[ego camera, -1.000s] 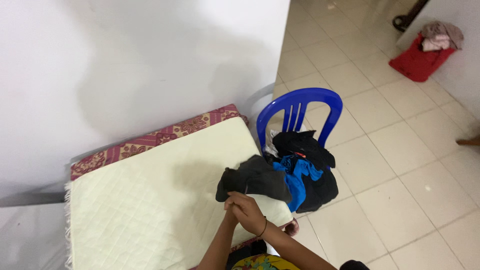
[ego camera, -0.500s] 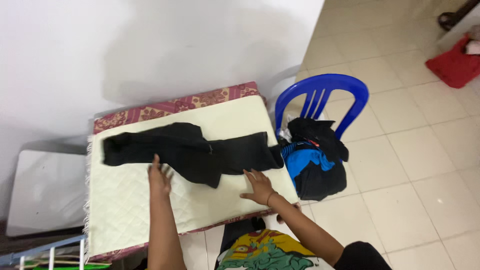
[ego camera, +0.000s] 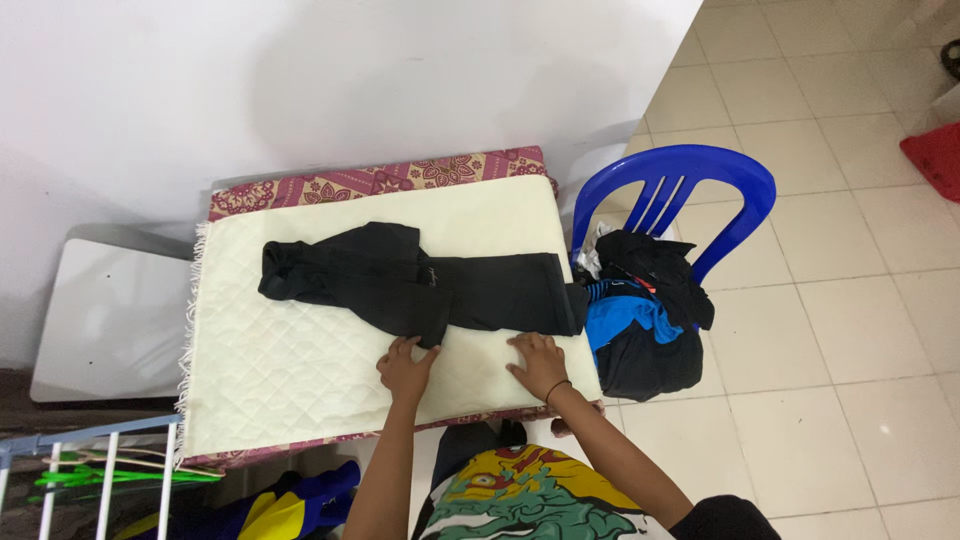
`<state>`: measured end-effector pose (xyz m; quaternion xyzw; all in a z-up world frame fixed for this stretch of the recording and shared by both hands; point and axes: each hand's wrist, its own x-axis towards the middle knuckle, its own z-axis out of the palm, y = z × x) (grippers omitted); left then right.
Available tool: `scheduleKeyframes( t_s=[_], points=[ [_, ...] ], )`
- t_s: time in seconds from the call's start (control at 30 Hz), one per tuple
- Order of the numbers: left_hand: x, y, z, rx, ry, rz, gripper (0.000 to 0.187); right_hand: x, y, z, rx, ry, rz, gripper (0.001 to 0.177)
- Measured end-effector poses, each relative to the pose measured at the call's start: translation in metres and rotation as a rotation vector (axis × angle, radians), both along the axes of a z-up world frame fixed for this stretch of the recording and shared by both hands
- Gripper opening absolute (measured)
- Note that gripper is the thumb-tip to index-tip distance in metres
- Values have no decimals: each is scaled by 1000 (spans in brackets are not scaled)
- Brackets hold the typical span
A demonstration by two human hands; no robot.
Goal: The person lays a black t-shirt on a padded surface, smooths it, places a hanger inside, and hangs it on a drying rack. They repeat the process with a second black t-shirt.
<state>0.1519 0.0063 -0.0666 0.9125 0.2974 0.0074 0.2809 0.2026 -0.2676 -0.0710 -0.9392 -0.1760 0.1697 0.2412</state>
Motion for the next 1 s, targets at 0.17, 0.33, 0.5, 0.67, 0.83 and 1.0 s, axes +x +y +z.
scheduleKeyframes(
  t_s=[0.17,0.33,0.5,0.67,0.83,1.0],
  points=[
    [5,-15,25,167,156,-71,75,21,-11,-27,120,53,-112,41],
    [18,5,-4,93,188,-1,45,38,-12,-57,349,114,-307,45],
    [11,62,-40,-714,-165,358,44,49,-13,-57,532,309,-500,87],
    [-41,109,-44,-1406,-910,897,48,54,-12,-36,618,381,-531,104],
    [-108,135,-36,-1313,-1083,1061,47,55,-9,-16,435,324,-558,74],
    [-137,138,-35,-1258,-1039,1013,41,44,-3,-24,429,229,-654,25]
  ],
)
